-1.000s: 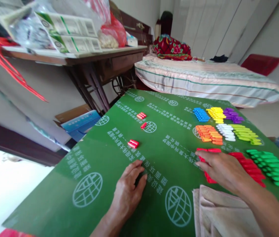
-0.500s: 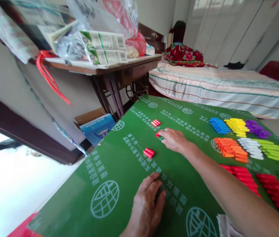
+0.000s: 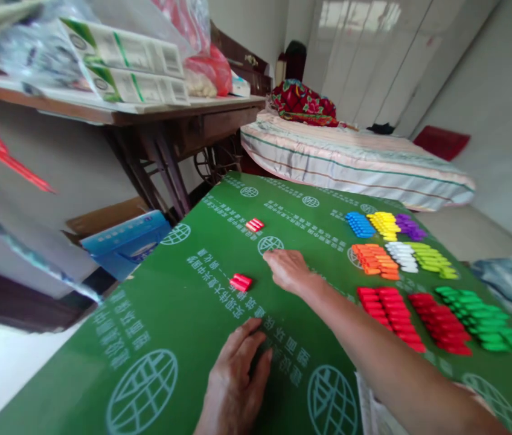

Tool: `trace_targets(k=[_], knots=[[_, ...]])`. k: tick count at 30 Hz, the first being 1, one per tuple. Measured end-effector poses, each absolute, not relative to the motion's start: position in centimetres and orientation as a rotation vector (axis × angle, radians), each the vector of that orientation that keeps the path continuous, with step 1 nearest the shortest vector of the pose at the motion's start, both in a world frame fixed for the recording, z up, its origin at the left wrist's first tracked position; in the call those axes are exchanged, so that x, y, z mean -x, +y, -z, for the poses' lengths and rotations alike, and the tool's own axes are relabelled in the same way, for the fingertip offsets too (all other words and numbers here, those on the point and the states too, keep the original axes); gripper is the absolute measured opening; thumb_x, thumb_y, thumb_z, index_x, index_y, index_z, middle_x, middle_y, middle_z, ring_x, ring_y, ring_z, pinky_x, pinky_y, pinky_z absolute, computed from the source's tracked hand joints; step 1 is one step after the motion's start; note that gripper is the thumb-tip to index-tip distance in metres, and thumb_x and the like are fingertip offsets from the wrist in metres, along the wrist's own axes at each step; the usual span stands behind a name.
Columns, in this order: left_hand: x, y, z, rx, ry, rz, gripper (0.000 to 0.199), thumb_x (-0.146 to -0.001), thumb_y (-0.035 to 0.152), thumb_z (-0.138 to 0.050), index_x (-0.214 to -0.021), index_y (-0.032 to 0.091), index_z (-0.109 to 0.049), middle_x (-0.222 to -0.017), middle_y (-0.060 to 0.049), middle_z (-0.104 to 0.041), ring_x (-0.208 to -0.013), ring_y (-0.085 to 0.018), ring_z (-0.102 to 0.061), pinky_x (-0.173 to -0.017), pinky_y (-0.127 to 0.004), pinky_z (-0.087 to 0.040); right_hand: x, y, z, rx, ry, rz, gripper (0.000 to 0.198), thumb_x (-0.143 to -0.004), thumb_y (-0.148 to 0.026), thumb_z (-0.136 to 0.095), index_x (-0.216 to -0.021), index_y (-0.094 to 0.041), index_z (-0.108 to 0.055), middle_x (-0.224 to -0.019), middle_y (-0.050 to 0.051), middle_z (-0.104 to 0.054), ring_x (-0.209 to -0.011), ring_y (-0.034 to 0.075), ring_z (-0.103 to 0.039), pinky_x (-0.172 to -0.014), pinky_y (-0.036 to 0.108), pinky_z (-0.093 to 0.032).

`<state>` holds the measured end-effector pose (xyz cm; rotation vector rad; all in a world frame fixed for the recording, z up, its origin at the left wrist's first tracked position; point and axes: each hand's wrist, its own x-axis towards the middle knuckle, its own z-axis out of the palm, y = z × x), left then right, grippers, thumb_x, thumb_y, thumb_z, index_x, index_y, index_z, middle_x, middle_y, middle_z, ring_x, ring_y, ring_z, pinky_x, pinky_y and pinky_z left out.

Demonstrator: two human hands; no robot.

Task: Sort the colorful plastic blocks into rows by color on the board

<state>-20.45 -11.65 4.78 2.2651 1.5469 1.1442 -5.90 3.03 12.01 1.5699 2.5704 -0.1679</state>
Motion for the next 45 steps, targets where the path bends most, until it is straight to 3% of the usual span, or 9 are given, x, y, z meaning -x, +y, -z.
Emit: trace_targets(k=[10,18,30,45], knots=[[20.5,-10.6,-4.4,-2.304,1.543,-1.136,0.022,-0.083,0.038,-0.058,-0.095,0.022,-0.067,-0.113,-0.006,-0.068,-0.099,-0.018,-0.067,-0.089,-0.029,-0.055,-6.2,-8.1,-12.4,-1.929,2.561,0.317,0.023,-0.090,-0.017,-0.043,-0.098,-0.022,-0.064,-0.093,0.004,-0.066,-0.088,0.015,-0.060,-0.073,0.023,-0.042],[20.2,-10.5,-5.0,-2.255,1.563,-1.068,0.025,-0.082,0.042,-0.058,-0.094,0.023,-0.067,-0.116,-0.005,-0.067,-0.103,-0.019,-0.065,-0.095,-0.033,-0.053,-16.6,-11.1,-10.5,-2.148,2.355,0.039,0.029,-0.086,-0.011,-0.038,-0.083,-0.019,-0.066,-0.084,0.006,-0.062,-0.083,0.017,-0.057,-0.071,0.025,-0.040],[20.3,-10.6,-4.9,-2.269,1.600,-1.027,0.027,-0.082,0.044,-0.056,-0.095,0.022,-0.067,-0.116,-0.006,-0.067,-0.104,-0.019,-0.065,-0.094,-0.032,-0.053,-17.0,-11.5,-9.3,-2.108,2.293,-0.073,0.029,-0.088,-0.014,-0.039,-0.091,-0.022,-0.067,-0.091,0.007,-0.062,-0.086,0.016,-0.055,-0.066,0.022,-0.038],[20.1,-10.6,-4.8,-2.328,1.583,-1.065,0.025,-0.084,0.040,-0.056,-0.095,0.020,-0.066,-0.114,-0.007,-0.067,-0.102,-0.017,-0.065,-0.092,-0.029,-0.053,-18.8,-12.1,-8.2,-2.249,2.565,-0.317,0.026,-0.092,-0.021,-0.041,-0.094,-0.022,-0.067,-0.093,0.005,-0.068,-0.084,0.017,-0.063,-0.073,0.027,-0.049]])
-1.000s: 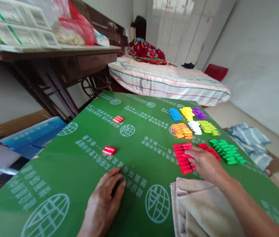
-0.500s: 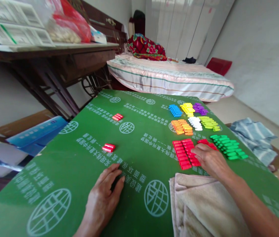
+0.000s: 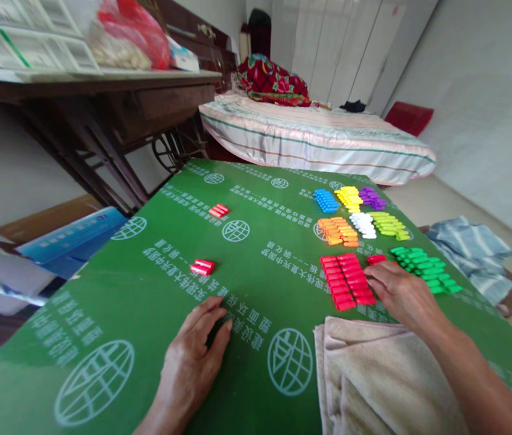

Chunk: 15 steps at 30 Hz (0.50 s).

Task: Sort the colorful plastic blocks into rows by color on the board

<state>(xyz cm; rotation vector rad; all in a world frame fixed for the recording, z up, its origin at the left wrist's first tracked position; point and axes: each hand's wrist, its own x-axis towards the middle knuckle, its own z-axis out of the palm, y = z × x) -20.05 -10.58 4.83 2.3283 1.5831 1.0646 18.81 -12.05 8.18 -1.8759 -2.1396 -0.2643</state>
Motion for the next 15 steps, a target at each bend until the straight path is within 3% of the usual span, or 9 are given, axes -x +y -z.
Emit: trace_targets(k=[10,15], knots=[[20.1,-10.7,-4.9,-2.354,1.570,-1.077,0.023,-0.085,0.037,-0.056,-0.096,0.019,-0.066,-0.114,-0.007,-0.067,-0.103,-0.016,-0.065,-0.093,-0.028,-0.053,-16.6,-10.6,-10.5,1.858,-2.157,0.224,0.029,-0.092,-0.025,-0.040,-0.089,-0.023,-0.069,-0.092,0.005,-0.070,-0.081,0.018,-0.066,-0.072,0.029,-0.050],[20.1,-11.0,-4.9,-2.345,1.582,-1.089,0.020,-0.085,0.033,-0.056,-0.095,0.019,-0.065,-0.113,-0.008,-0.067,-0.102,-0.016,-0.065,-0.090,-0.027,-0.054,-14.8,-9.4,-10.8,1.799,-2.190,0.105,0.028,-0.093,-0.027,-0.040,-0.096,-0.023,-0.068,-0.094,0.005,-0.070,-0.081,0.018,-0.066,-0.074,0.030,-0.050]])
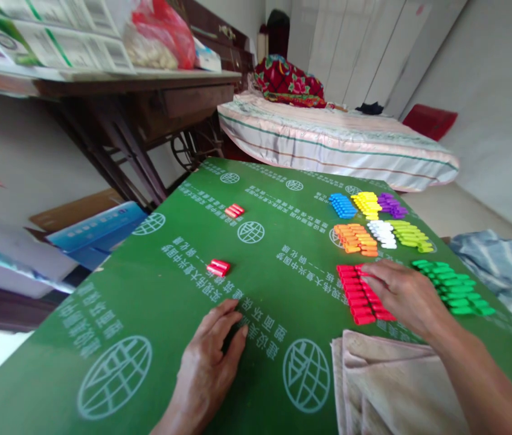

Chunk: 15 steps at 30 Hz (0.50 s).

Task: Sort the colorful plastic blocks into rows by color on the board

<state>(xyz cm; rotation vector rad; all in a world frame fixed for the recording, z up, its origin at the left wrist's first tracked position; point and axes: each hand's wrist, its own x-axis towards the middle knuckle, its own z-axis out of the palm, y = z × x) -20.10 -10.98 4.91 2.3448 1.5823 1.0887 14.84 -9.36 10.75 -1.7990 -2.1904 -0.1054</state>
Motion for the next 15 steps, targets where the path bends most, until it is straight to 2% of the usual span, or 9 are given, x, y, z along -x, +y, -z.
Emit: trace_targets(k=[8,15], knots=[[19.9,-11.7,-5.0,-2.393,1.604,-1.097,0.016,-0.085,0.026,-0.055,-0.097,0.019,-0.064,-0.110,-0.008,-0.068,-0.101,-0.015,-0.066,-0.088,-0.025,-0.055,-5.9,-3.6,-12.5,1.671,-2.492,-0.191,0.021,-0.090,-0.028,-0.047,-0.098,-0.024,-0.066,-0.096,0.003,-0.067,-0.082,0.017,-0.064,-0.070,0.028,-0.045],[20.1,-12.2,-4.9,-2.375,1.607,-1.063,0.018,-0.084,0.025,-0.056,-0.101,0.021,-0.061,-0.116,-0.008,-0.066,-0.103,-0.014,-0.064,-0.086,-0.023,-0.055,3.3,6.5,-13.1,1.599,-2.636,-0.179,0.024,-0.086,-0.030,-0.054,-0.106,-0.022,-0.065,-0.102,0.006,-0.065,-0.092,0.022,-0.062,-0.074,0.030,-0.046]])
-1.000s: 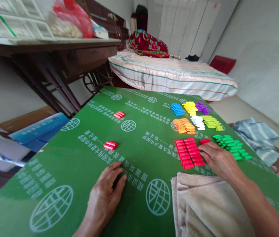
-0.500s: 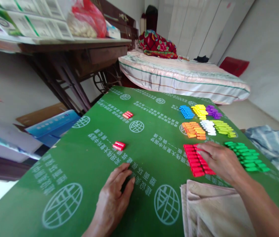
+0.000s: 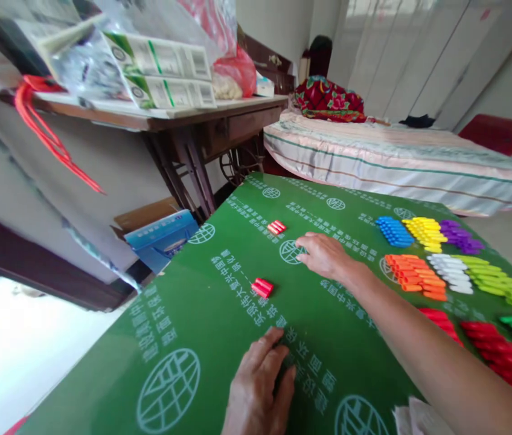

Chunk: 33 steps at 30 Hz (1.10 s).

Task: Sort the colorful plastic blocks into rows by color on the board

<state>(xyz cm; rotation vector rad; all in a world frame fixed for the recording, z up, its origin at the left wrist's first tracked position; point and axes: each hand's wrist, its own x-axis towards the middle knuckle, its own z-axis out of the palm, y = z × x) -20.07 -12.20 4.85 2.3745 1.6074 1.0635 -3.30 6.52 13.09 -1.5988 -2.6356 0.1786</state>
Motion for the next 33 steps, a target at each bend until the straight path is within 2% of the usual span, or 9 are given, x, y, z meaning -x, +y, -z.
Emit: trace_targets(k=[6,9,12,13,16,20,25,28,33], knots=[[20.3,-11.7,-1.7,-2.424,1.584,-1.338,0.016,-0.086,0.029,-0.049,-0.094,0.021,-0.061,-0.110,-0.008,-0.068,-0.095,-0.015,-0.066,-0.080,-0.022,-0.056,10.1,13.6,-11.9,1.693,-2.527,-0.121,0.028,-0.083,-0.032,-0.059,-0.107,-0.018,-0.066,-0.109,0.013,-0.066,-0.093,0.022,-0.065,-0.074,0.029,-0.050],[20.4,-11.5,-1.5,-2.448,1.569,-1.379,0.016,-0.087,0.030,-0.050,-0.094,0.021,-0.061,-0.109,-0.008,-0.068,-0.093,-0.014,-0.067,-0.079,-0.021,-0.056,11.3,14.1,-11.5,1.693,-2.520,-0.095,0.026,-0.086,-0.026,-0.054,-0.105,-0.013,-0.067,-0.110,0.012,-0.067,-0.097,0.017,-0.065,-0.077,0.023,-0.047],[20.7,-11.5,-2.5,-2.472,1.537,-1.300,0.017,-0.085,0.031,-0.054,-0.098,0.021,-0.060,-0.111,-0.008,-0.068,-0.097,-0.015,-0.066,-0.083,-0.022,-0.056,11.3,12.6,-11.4,1.643,-2.516,-0.046,0.034,-0.092,-0.013,-0.034,-0.107,-0.010,-0.064,-0.111,0.005,-0.066,-0.106,0.011,-0.060,-0.082,0.021,-0.041],[20.8,-11.5,-2.9,-2.462,1.545,-1.112,0.022,-0.084,0.030,-0.057,-0.104,0.021,-0.060,-0.118,-0.009,-0.065,-0.103,-0.016,-0.064,-0.088,-0.024,-0.054,11.1,11.8,-11.4,1.628,-2.516,-0.035,0.036,-0.091,-0.010,-0.033,-0.107,-0.010,-0.064,-0.111,0.004,-0.066,-0.107,0.010,-0.060,-0.082,0.020,-0.041],[21.1,-11.4,-3.5,-2.455,1.527,-1.062,0.025,-0.084,0.031,-0.059,-0.107,0.022,-0.058,-0.121,-0.009,-0.064,-0.106,-0.017,-0.064,-0.091,-0.027,-0.054,9.9,9.5,-11.8,1.567,-2.549,-0.067,0.028,-0.085,-0.009,-0.044,-0.099,-0.012,-0.068,-0.102,0.003,-0.068,-0.096,0.011,-0.064,-0.077,0.019,-0.044],[21.0,-11.0,-3.8,-2.447,1.532,-1.078,0.024,-0.084,0.032,-0.058,-0.106,0.023,-0.060,-0.121,-0.007,-0.064,-0.104,-0.017,-0.064,-0.092,-0.028,-0.054,5.2,6.5,-12.8,1.403,-2.614,-0.214,0.019,-0.082,-0.016,-0.056,-0.093,-0.022,-0.070,-0.096,-0.002,-0.069,-0.083,0.009,-0.064,-0.069,0.016,-0.046],[20.3,-10.9,-4.5,-2.407,1.531,-1.139,0.019,-0.084,0.032,-0.057,-0.099,0.021,-0.064,-0.114,-0.006,-0.067,-0.101,-0.016,-0.066,-0.089,-0.026,-0.055,-6.0,3.5,-14.0,1.404,-2.480,-0.488,0.031,-0.073,-0.017,-0.065,-0.103,-0.020,-0.068,-0.095,0.000,-0.069,-0.082,0.013,-0.063,-0.075,0.023,-0.048],[20.2,-10.9,-4.6,-2.374,1.551,-1.119,0.020,-0.084,0.033,-0.058,-0.098,0.021,-0.065,-0.114,-0.006,-0.067,-0.102,-0.017,-0.066,-0.091,-0.028,-0.054,-12.1,1.3,-13.8,1.550,-2.319,-0.573,0.037,-0.071,-0.014,-0.063,-0.108,-0.019,-0.067,-0.099,0.002,-0.070,-0.086,0.015,-0.065,-0.079,0.028,-0.050],[20.3,-10.8,-4.6,-2.333,1.566,-1.092,0.021,-0.083,0.037,-0.057,-0.096,0.022,-0.066,-0.116,-0.005,-0.067,-0.103,-0.019,-0.065,-0.094,-0.032,-0.054,-16.5,-2.8,-11.9,1.646,-2.270,-0.602,0.046,-0.070,-0.011,-0.061,-0.114,-0.021,-0.066,-0.115,0.004,-0.068,-0.107,0.021,-0.062,-0.094,0.036,-0.047]])
